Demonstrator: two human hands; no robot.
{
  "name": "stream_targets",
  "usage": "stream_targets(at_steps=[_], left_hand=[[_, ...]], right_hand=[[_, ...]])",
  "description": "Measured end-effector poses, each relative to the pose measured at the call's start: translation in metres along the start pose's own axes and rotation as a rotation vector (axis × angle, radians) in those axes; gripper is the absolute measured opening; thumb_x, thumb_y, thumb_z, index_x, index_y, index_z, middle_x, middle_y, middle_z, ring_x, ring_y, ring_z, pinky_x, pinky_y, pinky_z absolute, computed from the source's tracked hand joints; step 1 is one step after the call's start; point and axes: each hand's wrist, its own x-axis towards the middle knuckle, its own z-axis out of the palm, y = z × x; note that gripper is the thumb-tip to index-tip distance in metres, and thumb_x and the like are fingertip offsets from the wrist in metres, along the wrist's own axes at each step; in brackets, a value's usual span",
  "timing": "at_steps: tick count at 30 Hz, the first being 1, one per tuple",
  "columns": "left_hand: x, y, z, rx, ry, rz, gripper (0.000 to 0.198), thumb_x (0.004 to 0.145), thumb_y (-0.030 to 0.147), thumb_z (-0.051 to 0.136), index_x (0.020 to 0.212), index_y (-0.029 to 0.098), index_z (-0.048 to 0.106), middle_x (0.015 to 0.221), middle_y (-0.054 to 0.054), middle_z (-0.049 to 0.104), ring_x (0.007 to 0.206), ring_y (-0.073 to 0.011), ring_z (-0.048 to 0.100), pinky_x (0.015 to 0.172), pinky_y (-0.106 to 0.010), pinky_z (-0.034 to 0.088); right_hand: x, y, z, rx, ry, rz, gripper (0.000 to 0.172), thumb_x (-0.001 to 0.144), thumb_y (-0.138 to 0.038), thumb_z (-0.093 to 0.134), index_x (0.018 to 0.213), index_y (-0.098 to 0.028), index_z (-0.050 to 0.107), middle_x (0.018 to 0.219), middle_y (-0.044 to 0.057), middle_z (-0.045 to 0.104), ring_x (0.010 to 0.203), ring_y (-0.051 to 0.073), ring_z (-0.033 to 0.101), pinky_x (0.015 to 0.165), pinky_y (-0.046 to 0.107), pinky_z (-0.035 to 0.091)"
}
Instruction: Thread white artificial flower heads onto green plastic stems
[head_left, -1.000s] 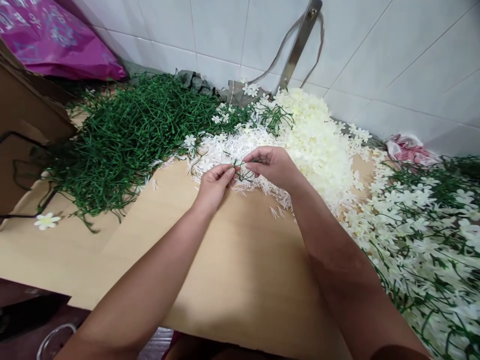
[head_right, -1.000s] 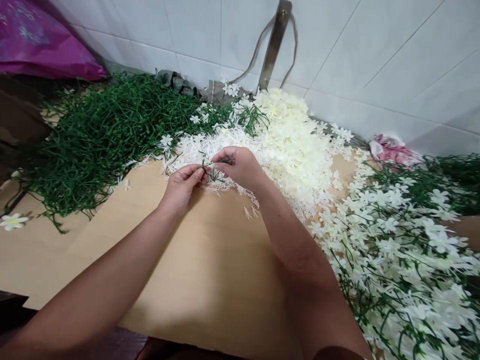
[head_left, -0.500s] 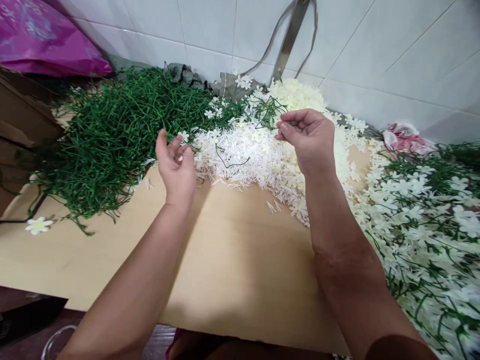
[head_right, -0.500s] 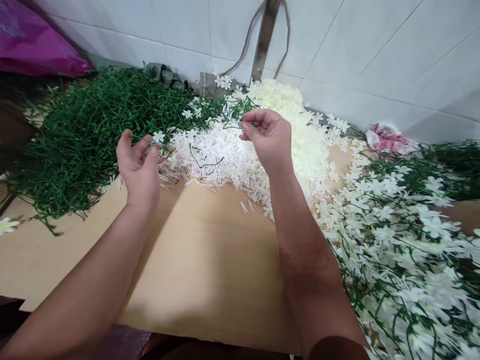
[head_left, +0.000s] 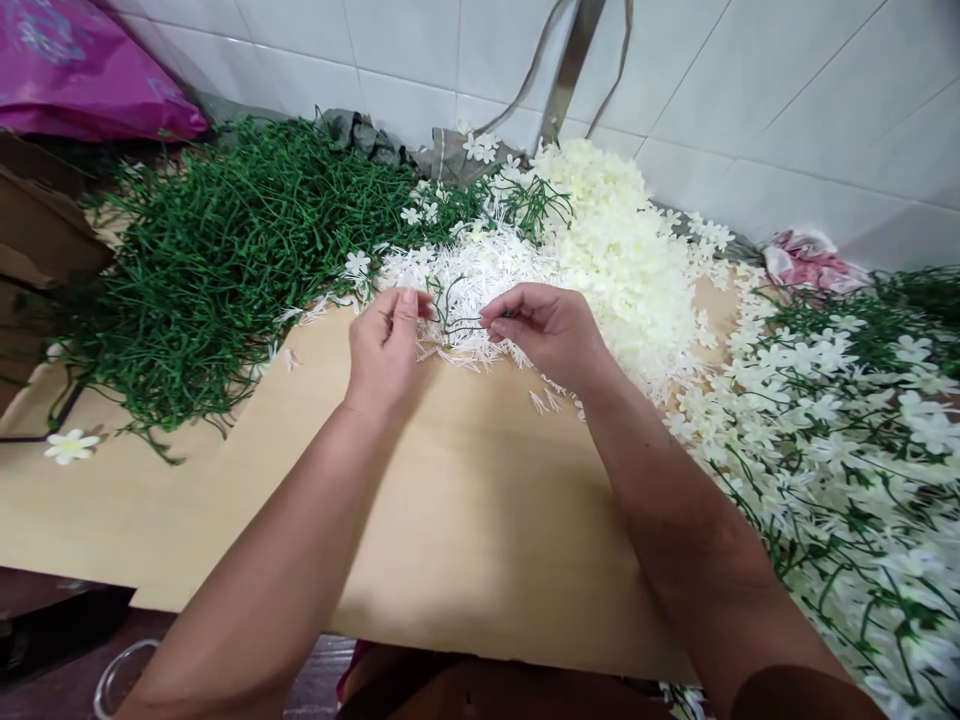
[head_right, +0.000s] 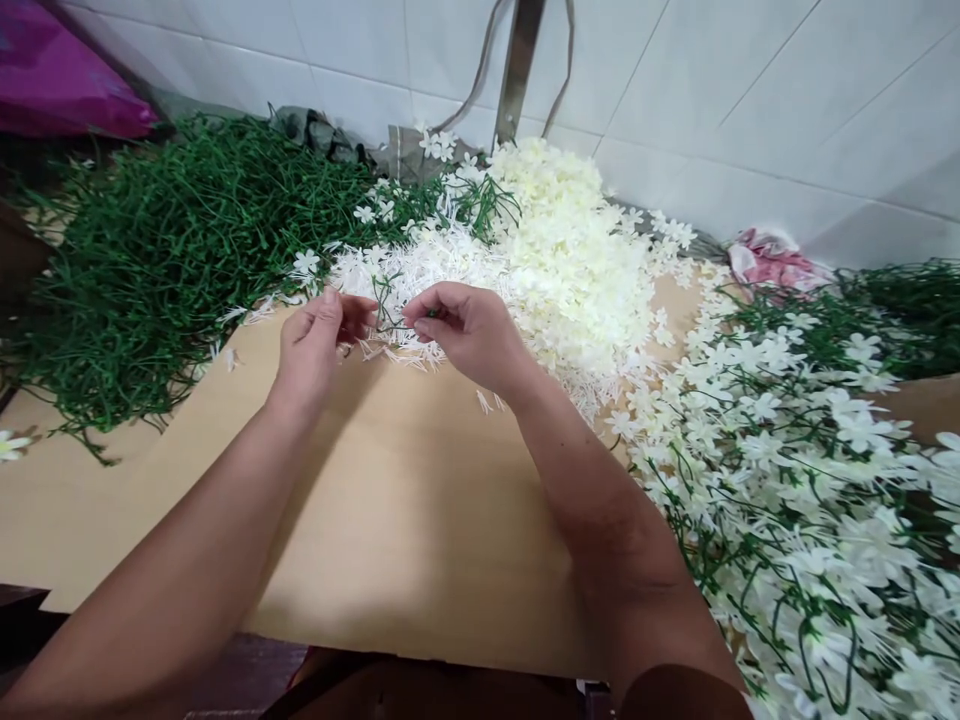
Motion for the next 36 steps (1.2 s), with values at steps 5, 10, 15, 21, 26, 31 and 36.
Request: stream_targets(at_steps=[5,10,15,21,26,31,36], left_hand=[[-0.004,0.004,0.014,-0.510,-0.242,-0.223,0.037,0.072,0.053,0.072,0.071,0.016,0.068,0.059,-0.002,0.062,0.051,-0.0087,0.049,0.051,-0.022,0.040],[-0.002,0.001,0.007,-0.560,-0.488,-0.278,0.038,0.054,0.047,0.086,0.063,0.016,0.067,0.054,-0.002,0.064,0.049,-0.0093,0.053,0.048,-0.020,0.041],[-0.001,0.005,-0.007,-0.497,-1.042,-0.344,0.032,0.060,0.046,0.083,0.064,0.017,0.071,0.058,-0.008,0.069,0.049,-0.0151,0.061,0.049,-0.026,0.049],[-0.007,0.012,-0.004,-0.445,-1.405,-0.399,0.021,0.071,0.041,0.076,0.073,0.020,0.076,0.078,-0.013,0.076,0.060,-0.0159,0.067,0.050,-0.023,0.050],[-0.003,-0.003,0.001,-0.411,-1.100,-0.400,0.022,0.068,0.040,0.077,0.071,0.018,0.075,0.070,-0.009,0.074,0.049,-0.0117,0.061,0.044,-0.020,0.048],[0.002,-0.010,-0.004,-0.346,-1.028,-0.416,0.021,0.067,0.039,0.077,0.074,0.019,0.076,0.064,-0.008,0.072,0.046,-0.0104,0.057,0.041,-0.018,0.043],[0.003,-0.008,-0.006,-0.299,-1.092,-0.382,0.018,0.068,0.038,0.075,0.067,0.020,0.074,0.066,-0.007,0.072,0.046,-0.0100,0.055,0.040,-0.018,0.041]], right_hand=[[-0.005,-0.005,-0.005,0.001,-0.136,0.083,0.006,0.078,-0.021,0.063,0.080,-0.015,0.065,0.070,0.001,0.064,0.066,0.010,0.059,0.067,0.028,0.050],[-0.013,-0.014,-0.037,-0.340,-0.305,0.222,0.017,0.070,-0.028,0.074,0.078,-0.016,0.065,0.074,0.002,0.065,0.066,0.011,0.056,0.061,0.026,0.043],[-0.033,-0.013,-0.040,-0.858,-0.583,0.426,0.021,0.065,-0.032,0.078,0.071,-0.019,0.062,0.072,0.002,0.064,0.066,0.015,0.055,0.057,0.027,0.035],[-0.036,0.003,-0.024,-0.887,-0.552,0.286,0.016,0.076,-0.006,0.050,0.067,-0.016,0.057,0.078,0.005,0.062,0.071,0.015,0.053,0.066,0.026,0.036],[-0.033,0.004,-0.030,-0.761,-0.371,0.232,0.008,0.078,-0.022,0.065,0.080,-0.015,0.061,0.082,0.004,0.059,0.072,0.014,0.052,0.067,0.025,0.037],[-0.039,0.013,-0.005,-0.712,-0.516,0.155,0.004,0.077,-0.012,0.062,0.079,-0.014,0.060,0.088,0.005,0.060,0.072,0.012,0.050,0.068,0.024,0.036],[-0.036,0.012,-0.007,-0.700,-0.515,0.067,0.015,0.079,-0.004,0.049,0.070,-0.014,0.055,0.081,0.006,0.057,0.071,0.013,0.049,0.069,0.026,0.037]])
